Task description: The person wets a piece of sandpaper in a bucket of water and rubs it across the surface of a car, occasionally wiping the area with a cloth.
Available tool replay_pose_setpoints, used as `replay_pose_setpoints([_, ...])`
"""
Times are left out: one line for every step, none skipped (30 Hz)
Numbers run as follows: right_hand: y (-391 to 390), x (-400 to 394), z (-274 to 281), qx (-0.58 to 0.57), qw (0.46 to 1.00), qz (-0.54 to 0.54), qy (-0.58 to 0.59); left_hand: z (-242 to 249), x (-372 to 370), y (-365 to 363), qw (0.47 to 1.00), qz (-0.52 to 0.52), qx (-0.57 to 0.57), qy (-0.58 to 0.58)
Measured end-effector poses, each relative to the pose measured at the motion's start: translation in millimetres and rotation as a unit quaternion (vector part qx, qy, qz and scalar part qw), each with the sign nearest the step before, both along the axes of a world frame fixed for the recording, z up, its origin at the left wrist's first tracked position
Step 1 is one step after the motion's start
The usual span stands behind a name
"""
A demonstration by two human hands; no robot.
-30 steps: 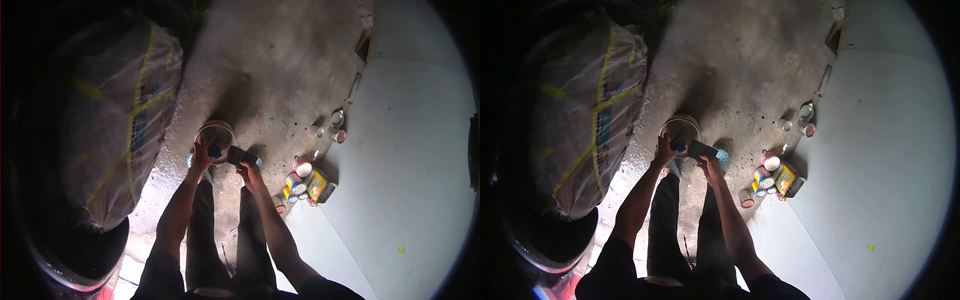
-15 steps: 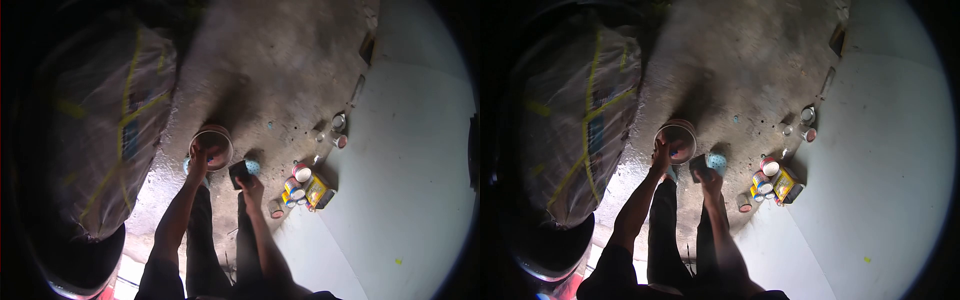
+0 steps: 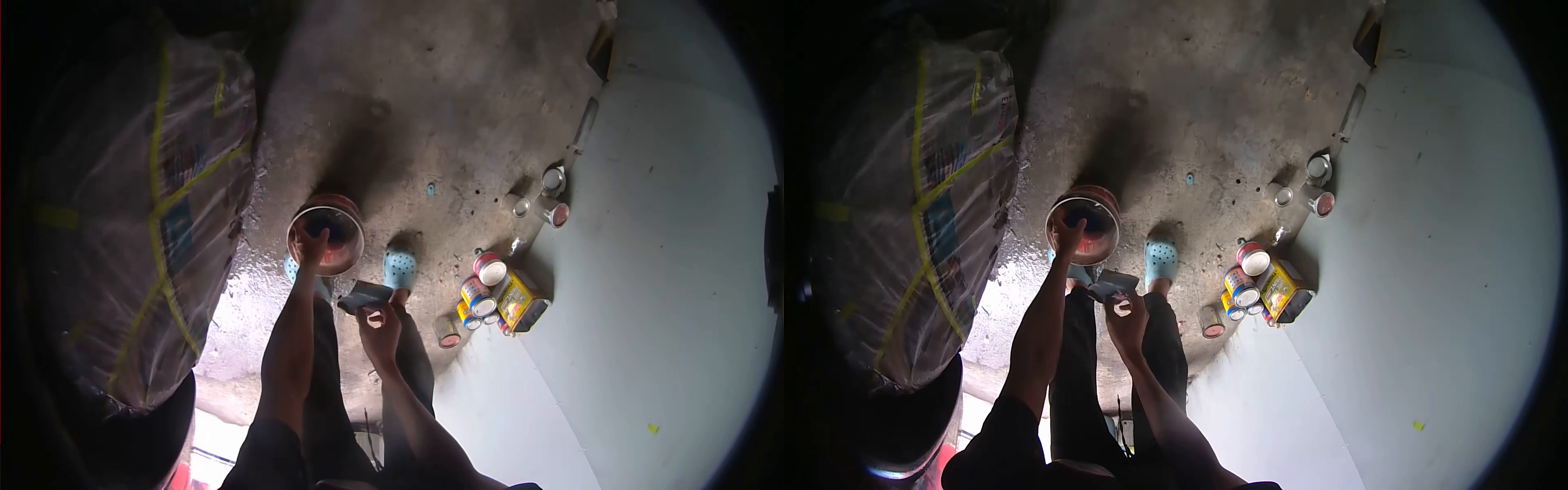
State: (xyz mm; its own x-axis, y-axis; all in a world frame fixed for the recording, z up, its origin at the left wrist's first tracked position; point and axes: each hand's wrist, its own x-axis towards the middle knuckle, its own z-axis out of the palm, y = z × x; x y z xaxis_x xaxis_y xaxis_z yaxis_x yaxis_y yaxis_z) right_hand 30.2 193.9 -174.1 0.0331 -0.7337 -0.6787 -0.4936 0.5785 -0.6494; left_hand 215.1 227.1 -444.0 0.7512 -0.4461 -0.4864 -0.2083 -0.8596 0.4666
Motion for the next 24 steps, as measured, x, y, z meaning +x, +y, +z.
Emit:
replay_pose_setpoints([1.2, -1.8, 0.4, 0.004, 1.000, 0.013, 0.005, 7.9, -5.4, 3.1, 0.998, -0.036, -0.012, -0.042])
replay_pose_setpoints([1.1, -4.0, 1.1, 0.017, 1.000, 0.017, -0.004, 15.9, -8.3, 6.9, 0.999, -0.049, -0.020, -0.012])
replay_pose_setpoints([-2.2, -4.3, 4.0, 0.030, 0.999, 0.022, -0.015, 8.6, -13.1, 20.7, 0.998, -0.062, -0.028, 0.017])
replay_pose_setpoints([-4.8, -4.0, 5.3, 0.043, 0.998, 0.027, -0.026, 25.5, -9.8, 14.7, 0.995, -0.076, -0.035, 0.046])
replay_pose_setpoints([-5.8, -3.8, 1.8, -0.004, 0.998, 0.016, -0.065, 43.0, -11.1, 9.9, 0.993, -0.075, -0.020, 0.093])
replay_pose_setpoints([-23.0, 5.5, 17.2, 0.017, 0.996, -0.011, -0.082, 34.3, -8.8, 15.8, 0.990, -0.110, -0.028, 0.087])
replay_pose_setpoints([-30.5, 6.4, 15.9, 0.002, 0.997, -0.004, -0.083, 12.9, -10.0, 29.5, 0.985, -0.145, -0.035, 0.082])
replay_pose_setpoints([-35.7, 5.9, 14.5, -0.013, 0.996, 0.004, -0.083, -2.9, -11.0, 40.2, 0.980, -0.180, -0.040, 0.078])
replay_pose_setpoints([-36.3, 0.4, 3.4, -0.030, 0.996, 0.080, -0.023, -8.3, -11.7, 43.2, 0.982, -0.166, -0.054, 0.073])
replay_pose_setpoints([-39.5, -1.1, -10.3, -0.029, 0.995, 0.095, -0.014, -0.3, -9.0, 35.5, 0.982, -0.175, -0.053, 0.056])
replay_pose_setpoints([-42.9, -2.5, -23.6, -0.028, 0.994, 0.109, -0.006, 5.9, -6.6, 25.6, 0.981, -0.184, -0.053, 0.040])
replay_pose_setpoints([-49.8, 3.9, -31.3, 0.015, 0.998, 0.059, -0.026, 10.2, -6.3, 16.9, 0.979, -0.193, -0.053, 0.024])
replay_pose_setpoints([-58.4, 9.1, -34.2, -0.023, 0.993, 0.112, 0.018, 6.6, -8.6, 14.5, 0.976, -0.199, -0.083, -0.013])
replay_pose_setpoints([-64.9, 14.5, -39.9, -0.022, 0.993, 0.117, 0.003, 2.3, -10.3, 11.8, 0.971, -0.204, -0.113, -0.051])
replay_pose_setpoints([-69.1, 18.5, -44.9, -0.020, 0.992, 0.124, -0.012, -1.6, -12.5, 11.8, 0.964, -0.207, -0.141, -0.088])
replay_pose_setpoints([-72.0, 22.0, -49.4, -0.016, 0.991, 0.133, -0.027, -5.9, -14.3, 12.5, 0.972, -0.201, -0.105, -0.066])
replay_pose_setpoints([-73.7, 25.4, -52.8, 0.000, 0.990, 0.136, -0.028, -11.4, -15.4, 12.7, 0.978, -0.193, -0.068, -0.045])
replay_pose_setpoints([-69.9, 27.2, -63.9, -0.012, 0.990, 0.133, -0.042, -16.1, -16.1, 13.7, 0.982, -0.183, -0.030, -0.023])
replay_pose_setpoints([-63.7, 29.3, -78.2, -0.023, 0.990, 0.131, -0.056, -10.3, -12.2, 8.1, 0.992, -0.108, -0.018, 0.068])
replay_pose_setpoints([-58.8, 29.4, -91.2, -0.034, 0.989, 0.127, -0.070, -4.2, -5.5, 1.4, 0.987, -0.032, -0.007, 0.157])
replay_pose_setpoints([-67.3, 40.0, -82.2, 0.015, 0.991, 0.119, -0.050, 2.6, -0.9, -1.1, 0.969, 0.043, 0.004, 0.244])
replay_pose_setpoints([-58.4, 36.5, -97.4, 0.033, 0.993, 0.078, -0.077, -8.1, -3.6, 13.2, 0.946, 0.081, -0.068, 0.306])
replay_pose_setpoints([-51.1, 37.0, -114.6, 0.050, 0.993, 0.034, -0.103, -15.9, -6.3, 29.5, 0.913, 0.116, -0.139, 0.364])
replay_pose_setpoints([-43.7, 37.1, -128.0, 0.066, 0.989, -0.011, -0.130, 22.6, -2.3, 17.5, 0.833, 0.230, -0.174, 0.473])
